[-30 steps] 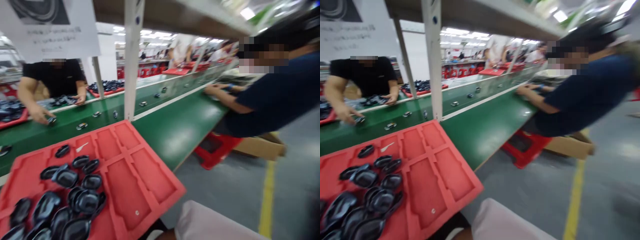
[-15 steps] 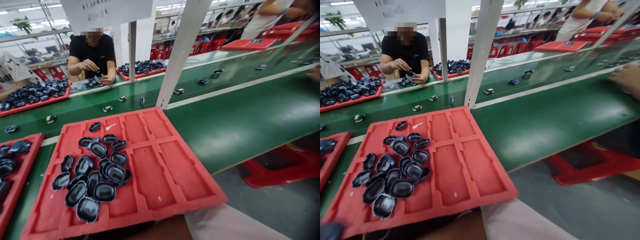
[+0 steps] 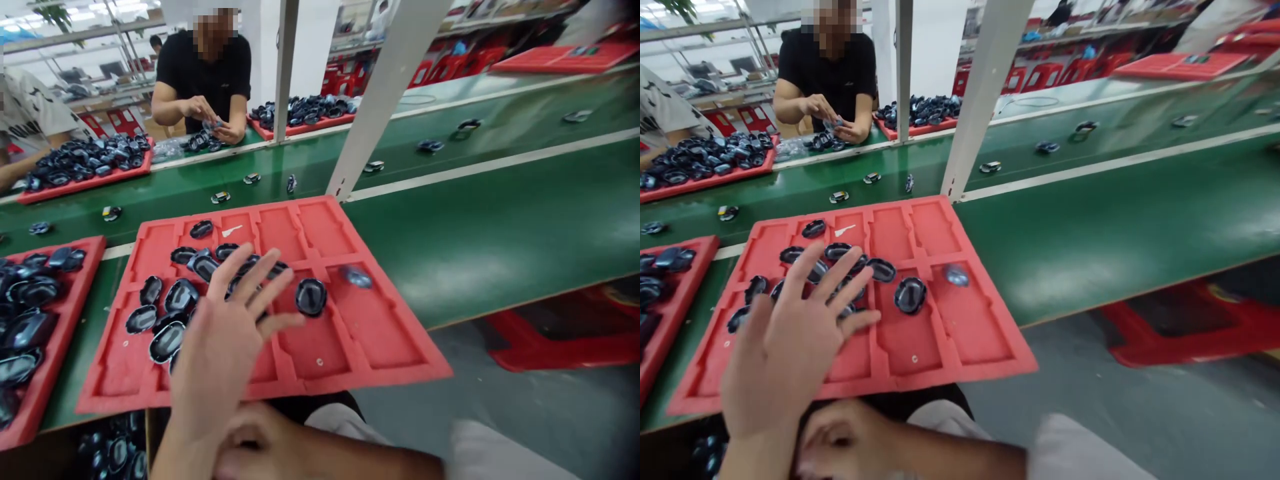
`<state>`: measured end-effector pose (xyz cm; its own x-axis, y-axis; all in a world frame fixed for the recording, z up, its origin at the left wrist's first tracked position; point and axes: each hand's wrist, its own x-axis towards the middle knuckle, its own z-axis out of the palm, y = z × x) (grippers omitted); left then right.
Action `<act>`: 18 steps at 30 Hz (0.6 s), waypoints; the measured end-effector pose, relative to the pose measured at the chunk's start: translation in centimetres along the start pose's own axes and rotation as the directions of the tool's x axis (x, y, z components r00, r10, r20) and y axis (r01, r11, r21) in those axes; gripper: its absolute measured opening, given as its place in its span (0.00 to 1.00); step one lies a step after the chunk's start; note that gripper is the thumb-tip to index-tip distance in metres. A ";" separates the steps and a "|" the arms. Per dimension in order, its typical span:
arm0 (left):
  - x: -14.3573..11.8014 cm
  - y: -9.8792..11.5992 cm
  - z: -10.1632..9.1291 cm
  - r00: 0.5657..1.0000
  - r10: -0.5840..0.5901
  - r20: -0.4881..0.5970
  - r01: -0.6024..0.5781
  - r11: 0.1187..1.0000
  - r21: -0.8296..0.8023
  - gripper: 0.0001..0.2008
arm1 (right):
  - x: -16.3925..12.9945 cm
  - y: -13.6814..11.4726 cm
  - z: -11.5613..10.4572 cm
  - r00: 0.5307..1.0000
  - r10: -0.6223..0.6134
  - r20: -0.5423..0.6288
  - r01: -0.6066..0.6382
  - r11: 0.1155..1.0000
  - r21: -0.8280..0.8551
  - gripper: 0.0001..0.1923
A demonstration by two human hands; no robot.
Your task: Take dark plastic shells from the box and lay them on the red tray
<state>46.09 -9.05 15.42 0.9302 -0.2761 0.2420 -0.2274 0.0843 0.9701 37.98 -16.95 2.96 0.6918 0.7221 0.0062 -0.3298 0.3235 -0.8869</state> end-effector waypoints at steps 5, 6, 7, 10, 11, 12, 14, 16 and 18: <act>-2.1 0.7 0.7 0.991 -0.128 -0.044 0.118 0.976 -0.181 0.32 | -4.7 -5.6 -0.6 0.866 -0.469 -0.173 0.412 0.866 -0.284 0.16; -2.2 0.6 0.9 0.990 -0.142 -0.022 0.134 0.969 -0.205 0.32 | -5.4 -6.8 -0.6 0.807 -0.549 -0.218 0.451 0.811 -0.372 0.14; -2.3 0.4 1.0 0.989 -0.148 -0.002 0.143 0.961 -0.236 0.32 | -5.7 -7.9 -0.7 0.736 -0.616 -0.279 0.466 0.761 -0.451 0.11; -2.3 0.1 1.3 0.989 -0.145 0.025 0.146 0.936 -0.321 0.33 | -5.5 -10.6 -1.9 0.527 -0.726 -0.441 0.359 0.661 -0.659 0.05; -2.4 0.1 1.3 0.988 -0.152 0.036 0.155 0.929 -0.336 0.33 | -5.1 -11.4 -2.5 0.485 -0.745 -0.457 0.316 0.637 -0.703 0.07; -2.5 0.0 1.4 0.985 -0.167 0.053 0.175 0.921 -0.349 0.34 | -4.8 -12.1 -3.2 0.460 -0.761 -0.457 0.285 0.615 -0.735 0.12; -2.7 -0.2 1.6 0.972 -0.211 0.103 0.235 0.885 -0.402 0.34 | -4.2 -13.2 -4.3 0.482 -0.770 -0.417 0.244 0.575 -0.781 0.18; -2.9 -0.4 1.8 0.953 -0.254 0.166 0.304 0.801 -0.517 0.34 | -4.1 -14.0 -5.0 0.543 -0.752 -0.373 0.207 0.551 -0.809 0.17; -3.0 -0.7 2.0 0.933 -0.280 0.226 0.358 0.656 -0.665 0.33 | -4.4 -14.6 -5.1 0.593 -0.720 -0.360 0.159 0.543 -0.824 0.11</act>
<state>42.85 -10.23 14.09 0.8664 -0.4975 -0.0427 0.3755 0.5927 0.7125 43.04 -27.96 13.49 0.8790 -0.0244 0.4762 0.4608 -0.2135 -0.8614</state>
